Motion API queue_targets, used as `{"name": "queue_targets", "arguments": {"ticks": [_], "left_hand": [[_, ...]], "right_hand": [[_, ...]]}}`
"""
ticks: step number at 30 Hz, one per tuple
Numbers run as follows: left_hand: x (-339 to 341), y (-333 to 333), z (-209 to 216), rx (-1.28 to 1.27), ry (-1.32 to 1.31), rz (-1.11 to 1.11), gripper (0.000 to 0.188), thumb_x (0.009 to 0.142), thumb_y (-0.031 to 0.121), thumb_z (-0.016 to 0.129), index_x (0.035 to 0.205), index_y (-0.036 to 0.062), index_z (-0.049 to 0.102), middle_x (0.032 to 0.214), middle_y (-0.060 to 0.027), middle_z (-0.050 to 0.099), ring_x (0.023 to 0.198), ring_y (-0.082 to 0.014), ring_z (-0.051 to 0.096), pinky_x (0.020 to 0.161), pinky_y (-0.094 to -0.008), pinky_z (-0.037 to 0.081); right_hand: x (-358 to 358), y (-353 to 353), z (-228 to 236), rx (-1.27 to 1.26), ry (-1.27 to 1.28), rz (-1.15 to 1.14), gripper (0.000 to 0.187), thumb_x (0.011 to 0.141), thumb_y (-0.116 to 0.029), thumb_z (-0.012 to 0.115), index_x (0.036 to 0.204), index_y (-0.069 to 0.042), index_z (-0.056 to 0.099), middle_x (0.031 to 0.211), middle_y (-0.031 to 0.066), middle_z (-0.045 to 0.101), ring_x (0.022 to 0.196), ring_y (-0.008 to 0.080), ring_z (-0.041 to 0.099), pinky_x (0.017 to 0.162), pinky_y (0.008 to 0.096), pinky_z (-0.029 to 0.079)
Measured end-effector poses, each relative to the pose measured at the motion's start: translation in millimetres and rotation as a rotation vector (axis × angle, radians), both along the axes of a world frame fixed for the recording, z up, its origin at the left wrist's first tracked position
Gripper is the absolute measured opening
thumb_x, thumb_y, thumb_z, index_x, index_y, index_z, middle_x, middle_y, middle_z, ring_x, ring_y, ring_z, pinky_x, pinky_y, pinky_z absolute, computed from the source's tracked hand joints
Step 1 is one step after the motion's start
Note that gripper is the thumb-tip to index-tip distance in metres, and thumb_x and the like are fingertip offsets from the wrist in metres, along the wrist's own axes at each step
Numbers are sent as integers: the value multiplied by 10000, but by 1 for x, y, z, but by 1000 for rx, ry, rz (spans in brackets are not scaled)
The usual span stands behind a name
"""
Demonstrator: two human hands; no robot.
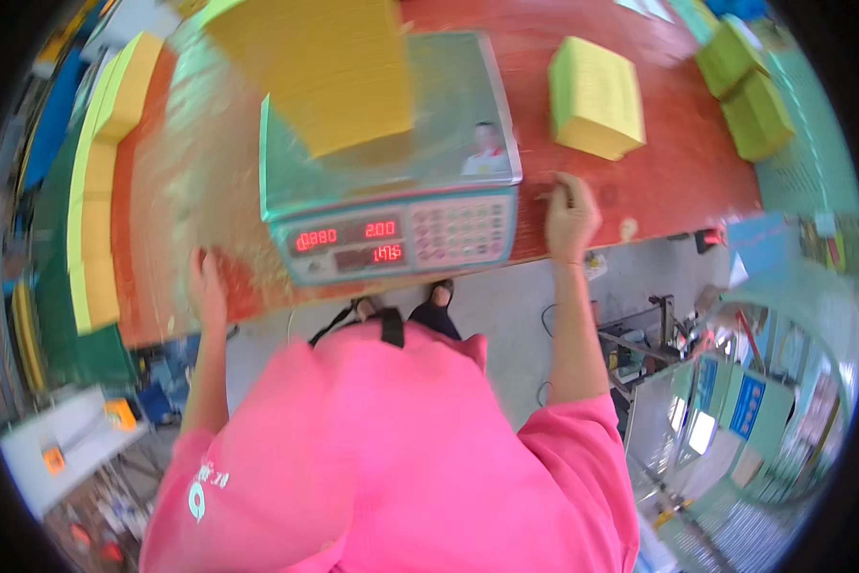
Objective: Stack and weigh bundles of yellow paper pads on a scale.
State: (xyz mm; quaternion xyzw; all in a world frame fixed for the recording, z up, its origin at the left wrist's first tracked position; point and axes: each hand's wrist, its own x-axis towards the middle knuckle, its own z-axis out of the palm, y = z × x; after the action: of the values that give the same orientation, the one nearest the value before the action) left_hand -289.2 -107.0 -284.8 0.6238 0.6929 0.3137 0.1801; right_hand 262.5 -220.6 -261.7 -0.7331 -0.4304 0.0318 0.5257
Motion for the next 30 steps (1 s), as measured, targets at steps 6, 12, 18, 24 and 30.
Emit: {"name": "queue_targets", "arguments": {"ticks": [6, 12, 18, 24, 30], "left_hand": [[160, -40, 121, 358, -134, -607, 240, 937, 38, 582, 1163, -36, 607, 1125, -147, 664, 1037, -206, 634, 916, -347, 493], [385, -24, 193, 363, -330, -1318, 200, 813, -44, 676, 1009, -15, 645, 1082, -164, 666, 991, -295, 653, 863, -347, 510], [531, 28, 152, 528, -52, -1375, 235, 795, 124, 726, 985, 19, 637, 1126, -148, 634, 1048, -339, 607, 865, -399, 498], [561, 41, 135, 413, 251, -1318, 301, 724, 147, 779, 941, 24, 610, 1022, -133, 620, 973, -340, 603, 838, -430, 502], [559, 42, 131, 372, 243, -1327, 167, 789, 116, 710, 897, 23, 623, 1095, -146, 657, 1024, -344, 617, 853, -417, 508]], "right_hand": [[3, -5, -22, 40, 104, -38, 135, 858, 46, 596, 960, 4, 673, 840, 100, 650, 701, 158, 665, 655, 284, 524], [7, -17, -8, 150, 479, 92, 141, 859, 47, 570, 961, 20, 663, 837, 103, 655, 737, 154, 665, 684, 275, 521], [14, -21, -10, 140, 383, 139, 134, 854, 28, 573, 957, 13, 658, 848, 114, 656, 771, 189, 669, 709, 302, 523], [22, -26, -4, 175, 306, 158, 180, 832, 56, 565, 971, 4, 667, 852, 117, 670, 777, 204, 677, 705, 299, 523], [20, -29, 2, 210, 316, 180, 151, 844, 31, 568, 963, 2, 655, 828, 130, 639, 746, 244, 659, 678, 333, 518]]}}
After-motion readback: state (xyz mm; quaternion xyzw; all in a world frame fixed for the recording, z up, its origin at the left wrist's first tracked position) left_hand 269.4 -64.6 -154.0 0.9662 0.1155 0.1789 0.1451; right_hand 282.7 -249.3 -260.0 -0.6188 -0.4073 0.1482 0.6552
